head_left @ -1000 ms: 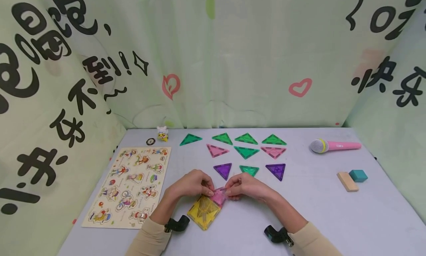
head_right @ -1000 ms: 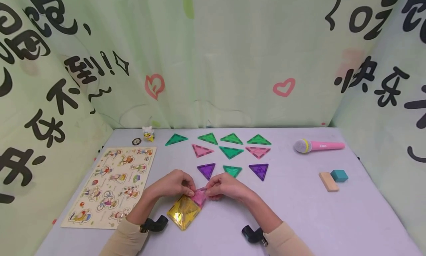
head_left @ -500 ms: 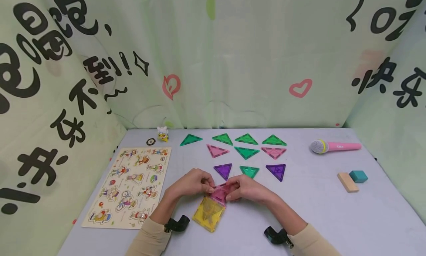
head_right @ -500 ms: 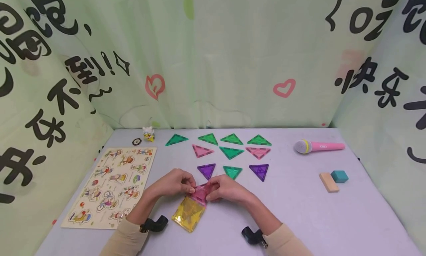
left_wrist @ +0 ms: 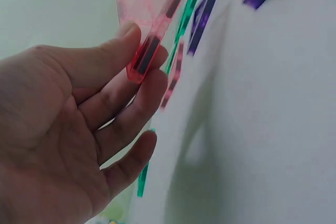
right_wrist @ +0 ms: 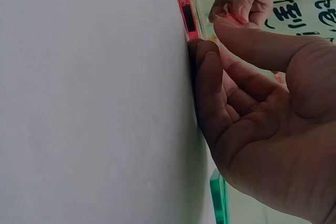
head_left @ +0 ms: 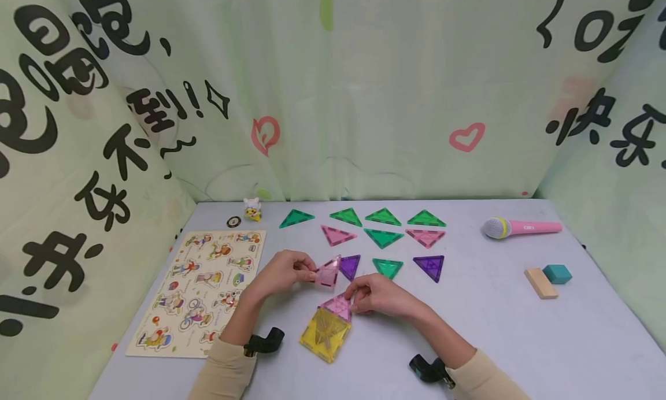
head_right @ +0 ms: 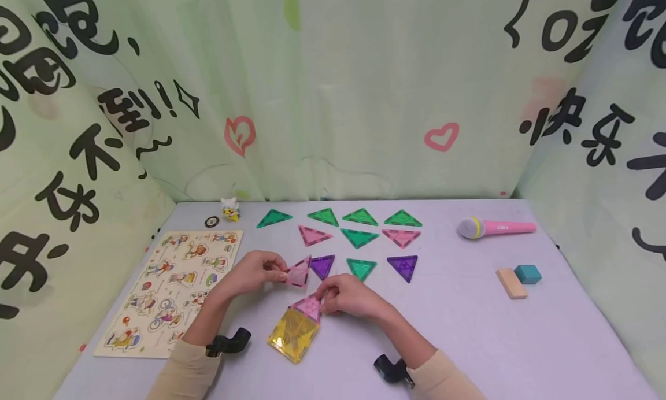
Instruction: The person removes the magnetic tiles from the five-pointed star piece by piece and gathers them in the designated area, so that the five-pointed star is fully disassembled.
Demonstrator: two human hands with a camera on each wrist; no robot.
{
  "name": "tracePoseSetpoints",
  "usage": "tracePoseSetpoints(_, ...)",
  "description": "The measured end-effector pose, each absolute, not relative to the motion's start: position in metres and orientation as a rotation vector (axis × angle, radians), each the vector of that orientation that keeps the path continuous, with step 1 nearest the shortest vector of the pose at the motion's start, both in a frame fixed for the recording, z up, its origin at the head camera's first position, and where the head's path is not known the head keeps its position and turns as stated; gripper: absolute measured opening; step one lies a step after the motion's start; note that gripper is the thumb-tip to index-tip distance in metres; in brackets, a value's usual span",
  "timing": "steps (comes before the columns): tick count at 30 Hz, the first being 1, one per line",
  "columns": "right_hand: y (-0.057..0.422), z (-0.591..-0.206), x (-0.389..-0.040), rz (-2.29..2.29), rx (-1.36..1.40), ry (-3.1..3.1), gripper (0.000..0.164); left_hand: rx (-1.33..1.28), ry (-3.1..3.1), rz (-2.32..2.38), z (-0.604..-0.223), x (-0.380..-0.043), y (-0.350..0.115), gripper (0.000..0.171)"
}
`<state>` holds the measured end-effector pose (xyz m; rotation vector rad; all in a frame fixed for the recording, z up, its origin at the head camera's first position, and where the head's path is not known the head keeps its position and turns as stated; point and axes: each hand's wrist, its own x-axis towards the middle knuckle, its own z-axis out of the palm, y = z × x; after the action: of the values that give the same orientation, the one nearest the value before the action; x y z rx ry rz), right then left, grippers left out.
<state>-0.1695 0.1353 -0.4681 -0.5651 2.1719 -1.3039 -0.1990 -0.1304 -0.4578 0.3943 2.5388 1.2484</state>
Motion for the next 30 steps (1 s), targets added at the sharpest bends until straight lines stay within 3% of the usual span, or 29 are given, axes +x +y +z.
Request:
tracePoseSetpoints(11, 0.132, -0.474, -0.168, -1.292, -0.585, 2.184, 0.016, 0.124, 2.803, 1.103, -0.458, -0.218, -0.163, 0.01)
tracePoseSetpoints(30, 0.135, -0.47, -0.167, -1.324, -0.531, 2.168, 0.015, 0.113, 2.93, 0.861, -0.453, -0.279, -0.167, 0.021)
